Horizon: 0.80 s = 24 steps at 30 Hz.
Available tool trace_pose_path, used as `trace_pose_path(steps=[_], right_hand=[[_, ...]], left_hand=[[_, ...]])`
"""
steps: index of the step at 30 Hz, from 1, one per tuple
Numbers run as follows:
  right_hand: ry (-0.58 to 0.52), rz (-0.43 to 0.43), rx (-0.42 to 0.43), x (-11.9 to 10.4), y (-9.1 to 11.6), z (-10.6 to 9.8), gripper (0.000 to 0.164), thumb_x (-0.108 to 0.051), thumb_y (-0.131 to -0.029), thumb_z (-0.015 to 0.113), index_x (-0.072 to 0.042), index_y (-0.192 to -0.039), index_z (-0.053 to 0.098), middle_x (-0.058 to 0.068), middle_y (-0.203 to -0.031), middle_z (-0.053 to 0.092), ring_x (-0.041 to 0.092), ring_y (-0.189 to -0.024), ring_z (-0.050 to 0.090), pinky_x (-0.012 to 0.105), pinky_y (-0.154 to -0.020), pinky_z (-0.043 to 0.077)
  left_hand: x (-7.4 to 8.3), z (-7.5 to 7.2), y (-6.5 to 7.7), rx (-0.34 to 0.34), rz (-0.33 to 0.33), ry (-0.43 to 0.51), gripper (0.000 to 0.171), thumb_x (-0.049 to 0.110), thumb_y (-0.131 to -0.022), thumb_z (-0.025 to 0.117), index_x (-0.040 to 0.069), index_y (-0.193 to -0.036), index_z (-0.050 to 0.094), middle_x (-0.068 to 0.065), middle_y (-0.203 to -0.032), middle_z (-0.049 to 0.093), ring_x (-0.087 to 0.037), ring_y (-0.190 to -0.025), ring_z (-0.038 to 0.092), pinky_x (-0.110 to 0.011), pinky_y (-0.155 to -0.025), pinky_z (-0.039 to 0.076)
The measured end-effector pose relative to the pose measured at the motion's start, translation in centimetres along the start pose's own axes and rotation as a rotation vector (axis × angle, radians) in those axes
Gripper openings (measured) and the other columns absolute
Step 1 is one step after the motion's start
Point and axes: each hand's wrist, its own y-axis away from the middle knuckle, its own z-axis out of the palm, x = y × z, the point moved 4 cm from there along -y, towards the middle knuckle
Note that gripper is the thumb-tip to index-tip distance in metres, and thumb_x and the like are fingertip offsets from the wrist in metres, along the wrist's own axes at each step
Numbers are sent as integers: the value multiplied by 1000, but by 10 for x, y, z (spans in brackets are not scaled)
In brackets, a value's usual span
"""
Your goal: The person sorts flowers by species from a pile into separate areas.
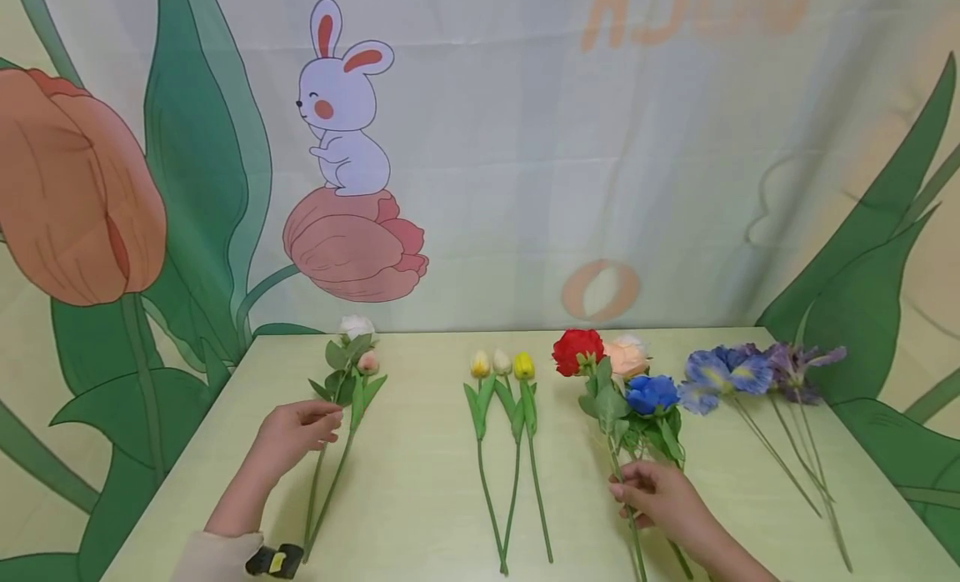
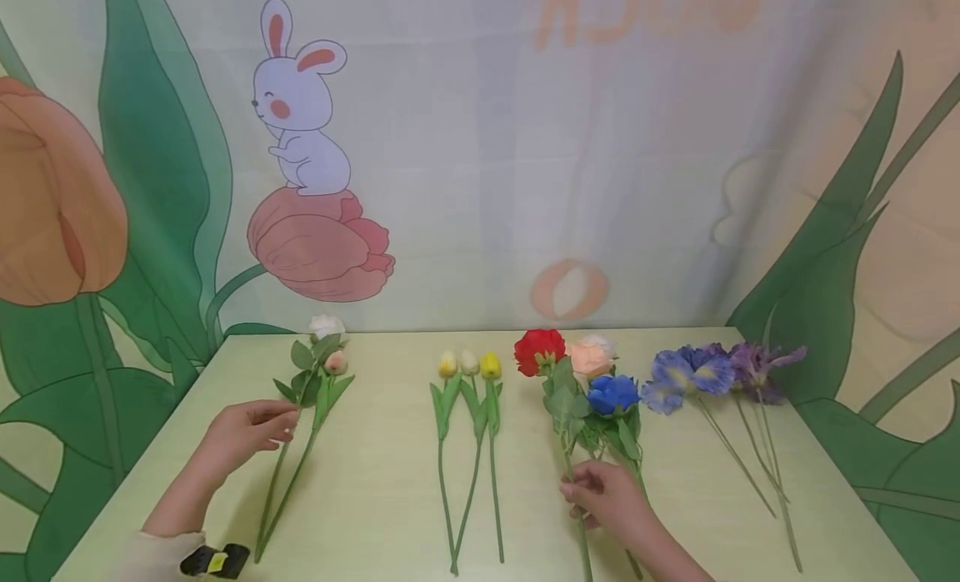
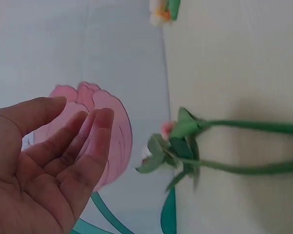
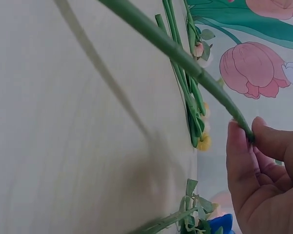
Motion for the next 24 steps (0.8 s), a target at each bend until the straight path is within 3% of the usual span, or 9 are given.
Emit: trace_pose_path(steps=[10, 18, 24], right_hand=[[-20, 86, -15, 14, -1, 0, 28, -18, -101, 65, 5, -117, 68, 1, -85, 74, 11, -75, 68, 31, -64, 59], [-34, 154, -1, 31, -3, 0, 25, -17, -101, 64, 3, -115, 69, 2, -80, 72, 13, -73, 66, 30, -64, 57], [-51, 231, 31, 44, 0, 4, 21, -12, -99, 66, 3, -113, 69, 4, -81, 71, 14, -68, 66, 30, -62, 56]], left_hand=[[-36, -15, -13, 25, -75, -65, 39, 17, -102, 58, -15, -125, 64, -33, -121, 69, -33, -92, 76, -42, -81, 63], [-55, -18, -30, -11, -155, -79, 41, 18, -101, 61, -17, -123, 64, -36, -125, 66, -32, -92, 76, -38, -80, 64], [-65, -14, -40, -45, -226, -66, 42, 15, -98, 66, -18, -123, 62, -34, -119, 68, -22, -83, 75, -33, -75, 63]])
